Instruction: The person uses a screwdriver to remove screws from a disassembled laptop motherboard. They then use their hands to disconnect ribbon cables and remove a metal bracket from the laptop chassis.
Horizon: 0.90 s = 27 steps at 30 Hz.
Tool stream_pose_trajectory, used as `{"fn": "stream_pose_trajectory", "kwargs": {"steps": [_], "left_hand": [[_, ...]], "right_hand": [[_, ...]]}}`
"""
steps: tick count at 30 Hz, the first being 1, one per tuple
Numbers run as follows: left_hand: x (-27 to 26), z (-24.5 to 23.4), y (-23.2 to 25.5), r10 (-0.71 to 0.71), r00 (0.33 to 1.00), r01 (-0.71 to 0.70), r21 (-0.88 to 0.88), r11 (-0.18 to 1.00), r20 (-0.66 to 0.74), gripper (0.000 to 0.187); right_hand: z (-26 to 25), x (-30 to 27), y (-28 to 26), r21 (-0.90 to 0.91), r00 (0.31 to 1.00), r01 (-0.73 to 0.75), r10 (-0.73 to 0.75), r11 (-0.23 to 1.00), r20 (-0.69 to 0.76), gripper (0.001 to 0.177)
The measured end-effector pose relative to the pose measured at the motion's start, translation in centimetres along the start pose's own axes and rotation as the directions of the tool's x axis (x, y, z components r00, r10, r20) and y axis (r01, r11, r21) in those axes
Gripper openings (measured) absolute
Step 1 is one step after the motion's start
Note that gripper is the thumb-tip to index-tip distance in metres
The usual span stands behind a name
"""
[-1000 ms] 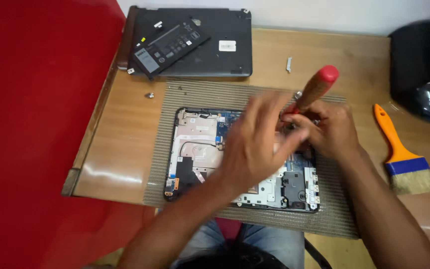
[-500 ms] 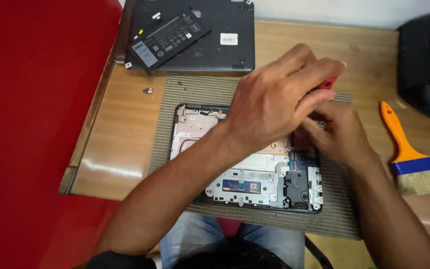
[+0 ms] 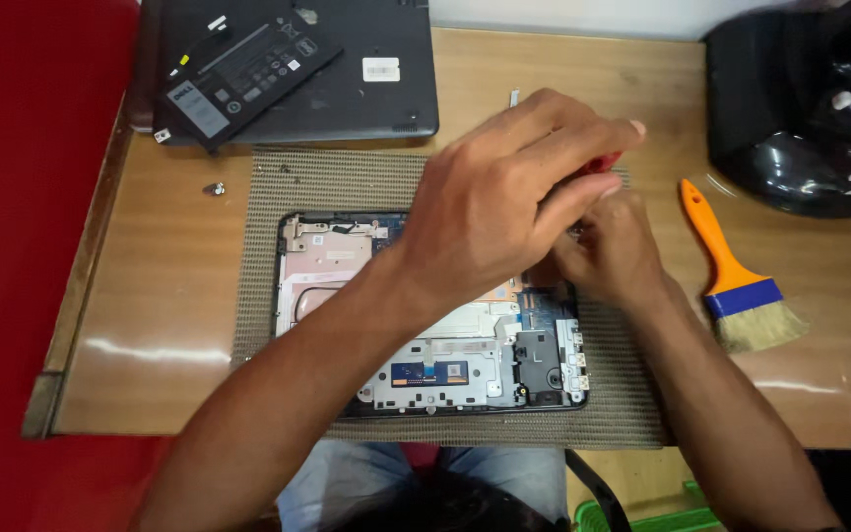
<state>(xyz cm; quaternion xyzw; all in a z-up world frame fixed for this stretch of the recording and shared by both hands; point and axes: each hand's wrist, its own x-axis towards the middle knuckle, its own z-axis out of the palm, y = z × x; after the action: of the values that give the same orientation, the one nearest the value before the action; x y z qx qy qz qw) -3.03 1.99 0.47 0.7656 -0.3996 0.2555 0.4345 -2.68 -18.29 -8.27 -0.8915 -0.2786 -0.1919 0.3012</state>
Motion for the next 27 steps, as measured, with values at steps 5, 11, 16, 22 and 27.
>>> {"fn": "stream_pose_trajectory", "kwargs": {"steps": [5, 11, 16, 22, 27], "left_hand": [[0.1, -0.1, -0.3, 0.004, 1.0, -0.004, -0.006, 1.0, 0.016, 0.023], [0.4, -1.6, -0.4, -0.036, 0.993, 0.036, 0.006, 0.999, 0.113, 0.023], [0.5, -1.6, -1.0, -0.011, 0.993, 0.01, 0.002, 1.0, 0.116, 0.024], [0.4, -1.2, -0.7, -0.003, 0.991, 0.01, -0.053, 0.999, 0.13, 0.025], [0.6, -1.2, -0.8, 0.03, 0.993, -0.02, -0.082, 0.996, 0.117, 0.025]], "right_hand": [[0.5, -0.3, 0.6, -0.015, 1.0, 0.023, -0.024, 1.0, -0.014, 0.025], [0.8, -0.2, 0.5, 0.007, 0.998, 0.065, -0.064, 0.998, -0.026, 0.016], [1.0, -0.1, 0.5, 0.048, 1.0, 0.017, -0.018, 0.999, 0.002, 0.016], [1.7, -0.8, 1.4, 0.005, 0.999, -0.01, 0.011, 1.0, -0.049, 0.017], [1.2, -0.3, 0.2, 0.095, 0.999, -0.033, 0.037, 0.995, -0.04, 0.01]]}}
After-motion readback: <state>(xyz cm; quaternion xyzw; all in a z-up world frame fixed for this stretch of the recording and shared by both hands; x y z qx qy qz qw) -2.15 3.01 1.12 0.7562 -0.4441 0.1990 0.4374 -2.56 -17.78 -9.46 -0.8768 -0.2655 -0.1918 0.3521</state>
